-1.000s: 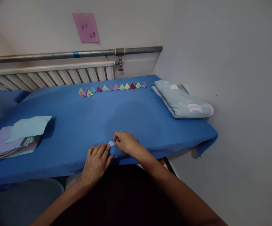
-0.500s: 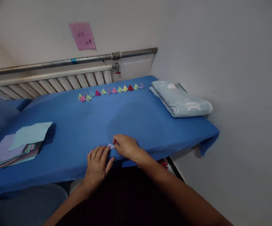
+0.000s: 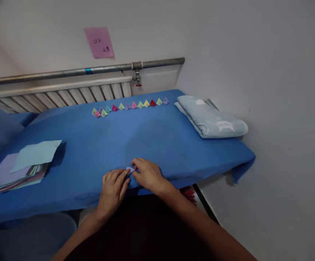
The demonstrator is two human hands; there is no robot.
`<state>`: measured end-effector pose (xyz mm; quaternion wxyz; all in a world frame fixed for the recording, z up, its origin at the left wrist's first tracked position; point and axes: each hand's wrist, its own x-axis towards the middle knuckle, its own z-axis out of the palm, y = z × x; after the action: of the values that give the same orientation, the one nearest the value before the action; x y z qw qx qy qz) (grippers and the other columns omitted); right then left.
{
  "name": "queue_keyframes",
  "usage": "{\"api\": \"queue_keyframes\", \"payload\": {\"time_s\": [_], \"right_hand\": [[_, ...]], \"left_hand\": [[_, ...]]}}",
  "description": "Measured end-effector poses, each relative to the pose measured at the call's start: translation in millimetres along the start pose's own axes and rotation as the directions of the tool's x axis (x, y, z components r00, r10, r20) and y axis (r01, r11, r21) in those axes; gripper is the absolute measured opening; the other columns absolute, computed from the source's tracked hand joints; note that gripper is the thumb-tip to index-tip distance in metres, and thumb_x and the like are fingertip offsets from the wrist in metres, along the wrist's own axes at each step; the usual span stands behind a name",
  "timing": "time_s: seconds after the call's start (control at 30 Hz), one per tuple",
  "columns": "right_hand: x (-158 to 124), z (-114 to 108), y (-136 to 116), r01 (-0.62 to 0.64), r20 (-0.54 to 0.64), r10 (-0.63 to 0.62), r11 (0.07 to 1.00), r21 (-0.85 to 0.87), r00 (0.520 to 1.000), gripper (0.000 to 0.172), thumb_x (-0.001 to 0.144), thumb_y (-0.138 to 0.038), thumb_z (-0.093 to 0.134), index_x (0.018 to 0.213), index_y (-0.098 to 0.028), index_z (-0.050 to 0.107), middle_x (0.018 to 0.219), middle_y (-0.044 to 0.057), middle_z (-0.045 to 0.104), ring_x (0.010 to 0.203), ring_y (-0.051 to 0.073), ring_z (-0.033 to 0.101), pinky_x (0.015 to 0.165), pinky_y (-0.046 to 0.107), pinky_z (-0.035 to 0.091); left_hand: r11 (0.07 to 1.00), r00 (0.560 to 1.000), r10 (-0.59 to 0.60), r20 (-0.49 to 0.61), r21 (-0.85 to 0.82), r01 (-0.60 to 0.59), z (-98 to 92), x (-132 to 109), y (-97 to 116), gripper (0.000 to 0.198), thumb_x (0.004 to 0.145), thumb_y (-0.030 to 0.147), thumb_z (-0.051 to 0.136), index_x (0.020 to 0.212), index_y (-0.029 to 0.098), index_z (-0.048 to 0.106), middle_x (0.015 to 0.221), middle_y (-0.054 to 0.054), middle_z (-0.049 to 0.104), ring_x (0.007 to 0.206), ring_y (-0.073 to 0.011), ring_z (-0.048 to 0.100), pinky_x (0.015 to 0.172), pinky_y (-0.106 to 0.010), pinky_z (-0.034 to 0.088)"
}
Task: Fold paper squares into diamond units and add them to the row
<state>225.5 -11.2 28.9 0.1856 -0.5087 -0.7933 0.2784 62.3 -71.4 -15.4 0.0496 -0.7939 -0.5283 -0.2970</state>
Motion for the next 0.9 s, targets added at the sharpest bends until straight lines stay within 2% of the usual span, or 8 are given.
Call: {"api": "queue_keyframes", "payload": {"time_s": [0.1,0.23,0.43,0.57,0.67,0.77,0.9], "right_hand": [[-3,6,3,-0.007,-0.046,0.008,1.0,0.018,0.999,0.027,0.079,-0.013,0.059,0.103,-0.023,0.062,0.097,0.001,0.068,0.084,0.015,0.061,0.073,0.026,0.04],[-8,12,5,0.042,-0.081,-0.04,0.999,0.034,0.996,0.015,0.08,-0.012,0.058,0.09,-0.022,0.064,0.088,0.0,0.066,0.079,0.014,0.059,0.069,0.024,0.04],[-16,18,5,0.099,-0.185,-0.095,0.995,0.013,0.978,0.008,0.084,-0.015,0.056,0.085,-0.02,0.062,0.084,0.001,0.064,0.079,0.014,0.058,0.071,0.025,0.04],[-13,21,6,0.079,-0.208,-0.072,0.997,0.026,0.975,0.009,0.082,-0.015,0.056,0.086,-0.02,0.062,0.084,0.001,0.064,0.08,0.014,0.058,0.071,0.024,0.04],[-12,22,7,0.082,-0.213,-0.079,0.997,0.002,0.974,0.01,0.083,-0.016,0.054,0.087,-0.021,0.062,0.085,0.002,0.064,0.082,0.015,0.058,0.072,0.025,0.04],[-14,24,9,0.094,-0.224,-0.099,0.995,-0.031,0.97,0.01,0.083,-0.017,0.053,0.088,-0.021,0.062,0.087,0.003,0.065,0.083,0.017,0.059,0.073,0.027,0.04],[-15,26,10,0.123,-0.222,-0.131,0.991,-0.048,0.966,0.011,0.084,-0.017,0.052,0.088,-0.021,0.062,0.087,0.003,0.065,0.084,0.017,0.059,0.073,0.027,0.04]], "left_hand": [[0.991,0.995,-0.094,-0.016,-0.101,0.092,-0.6,2,-4,0.028,0.093,0.021,0.047,0.121,0.018,0.052,0.105,-0.01,0.064,0.097,-0.0224,0.058,0.085,-0.041,0.044],[0.967,0.976,-0.206,-0.074,-0.166,0.191,1.1,2,-6,0.021,0.091,0.022,0.049,0.111,0.019,0.054,0.102,-0.009,0.064,0.097,-0.0229,0.06,0.084,-0.041,0.046],[0.952,0.975,-0.224,-0.018,-0.217,0.215,-1.3,3,-5,0.013,0.09,0.02,0.05,0.101,0.02,0.056,0.098,-0.006,0.065,0.095,-0.0221,0.06,0.084,-0.04,0.045],[0.907,0.962,-0.272,-0.04,-0.345,0.242,-5.3,7,-6,0.013,0.09,0.022,0.049,0.1,0.02,0.057,0.099,-0.007,0.065,0.097,-0.0211,0.06,0.086,-0.04,0.046],[0.866,0.945,-0.326,0.01,-0.398,0.303,-7.2,12,-6,0.013,0.089,0.025,0.051,0.098,0.02,0.059,0.095,-0.005,0.066,0.092,-0.0203,0.061,0.084,-0.039,0.047],[0.853,0.936,-0.351,0.038,-0.4,0.336,-6.7,15,-6,0.012,0.087,0.027,0.054,0.095,0.02,0.061,0.09,-0.004,0.066,0.086,-0.0196,0.061,0.081,-0.038,0.047],[0.87,0.943,-0.331,0.038,-0.374,0.321,-4.6,17,-7,0.012,0.087,0.024,0.054,0.095,0.021,0.062,0.09,-0.004,0.067,0.086,-0.0191,0.062,0.08,-0.037,0.045]]}}
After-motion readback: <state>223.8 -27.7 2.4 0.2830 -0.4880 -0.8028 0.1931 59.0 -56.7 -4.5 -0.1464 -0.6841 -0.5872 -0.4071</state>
